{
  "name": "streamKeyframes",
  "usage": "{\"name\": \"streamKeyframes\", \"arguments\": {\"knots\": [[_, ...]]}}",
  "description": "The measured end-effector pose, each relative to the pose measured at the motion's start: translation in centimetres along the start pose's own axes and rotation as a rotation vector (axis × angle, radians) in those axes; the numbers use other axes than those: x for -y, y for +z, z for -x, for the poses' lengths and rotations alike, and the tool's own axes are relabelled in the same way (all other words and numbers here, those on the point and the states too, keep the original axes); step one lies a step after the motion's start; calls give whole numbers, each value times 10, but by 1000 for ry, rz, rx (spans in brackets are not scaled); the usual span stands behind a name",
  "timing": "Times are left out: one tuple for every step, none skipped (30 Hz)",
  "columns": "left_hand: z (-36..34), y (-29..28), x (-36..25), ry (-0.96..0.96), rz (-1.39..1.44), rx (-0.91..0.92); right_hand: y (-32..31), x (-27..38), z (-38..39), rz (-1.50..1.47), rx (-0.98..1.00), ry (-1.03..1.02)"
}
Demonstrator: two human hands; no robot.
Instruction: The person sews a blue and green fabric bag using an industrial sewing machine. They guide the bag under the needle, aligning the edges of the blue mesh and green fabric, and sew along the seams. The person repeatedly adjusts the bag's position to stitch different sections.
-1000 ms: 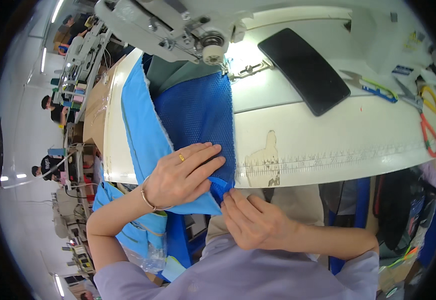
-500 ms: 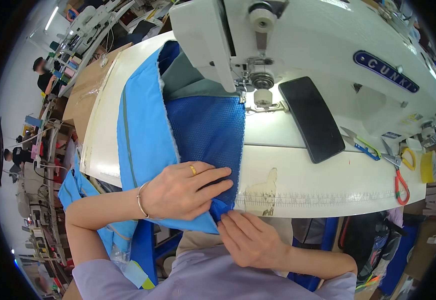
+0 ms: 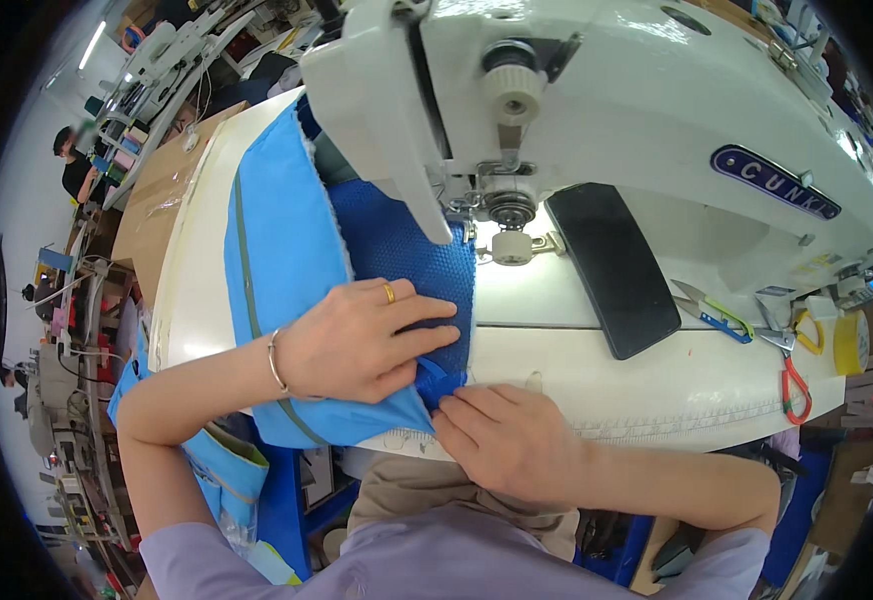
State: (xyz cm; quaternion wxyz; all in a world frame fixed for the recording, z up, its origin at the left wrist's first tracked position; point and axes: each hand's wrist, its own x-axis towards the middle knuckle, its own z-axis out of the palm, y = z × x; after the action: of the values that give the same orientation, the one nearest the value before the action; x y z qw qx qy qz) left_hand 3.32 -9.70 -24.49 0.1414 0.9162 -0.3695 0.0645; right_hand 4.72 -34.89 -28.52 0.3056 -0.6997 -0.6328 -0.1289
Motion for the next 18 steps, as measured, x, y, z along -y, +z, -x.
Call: {"name": "streamKeyframes", "arguments": {"knots": [[-2, 0, 7, 21, -6, -15, 1, -7, -3, -9, -1, -11], [-5, 0, 15, 36, -11, -15, 1, -13, -6, 14, -10, -19], [-8, -1, 21, 48, -19, -14, 2, -17, -10, 34, -21, -30], [-10, -3, 27, 61, -27, -13, 2, -22, -13, 55, -32, -40], [-13, -3, 32, 70, -34, -22, 3, -26, -15, 70, -30, -31], [-16, -4, 37, 69, -45, -16, 4, -29, -17, 82, -30, -21], [-18, -4, 42, 69, -56, -10, 5, -32, -19, 95, -31, -11], [-20, -5, 45, 69, -67, -5, 5, -35, -21, 100, -44, 2], [-22, -7, 47, 50, -68, 7, 7, -38, -22, 104, -57, 15], [-22, -8, 48, 48, -104, -10, 8, -41, -23, 108, -70, 29], [-23, -9, 48, 45, -140, -26, 9, -41, -24, 94, -86, 54], [-26, -11, 46, 45, -170, -42, 11, -39, -25, 81, -100, 85], [-27, -14, 37, -3, -240, -77, 12, -37, -26, 67, -114, 116], [-27, -18, 30, -20, -259, -127, 10, -36, -27, 44, -103, 155], [-25, -21, 25, -34, -276, -173, 8, -35, -28, 21, -93, 199], [-24, -22, 21, -48, -292, -219, 8, -35, -28, -3, -82, 243], [-24, -22, 19, -58, -281, -224, 10, -36, -28, -11, -83, 255], [-23, -23, 15, -72, -279, -233, 11, -37, -29, -19, -84, 259]]}}
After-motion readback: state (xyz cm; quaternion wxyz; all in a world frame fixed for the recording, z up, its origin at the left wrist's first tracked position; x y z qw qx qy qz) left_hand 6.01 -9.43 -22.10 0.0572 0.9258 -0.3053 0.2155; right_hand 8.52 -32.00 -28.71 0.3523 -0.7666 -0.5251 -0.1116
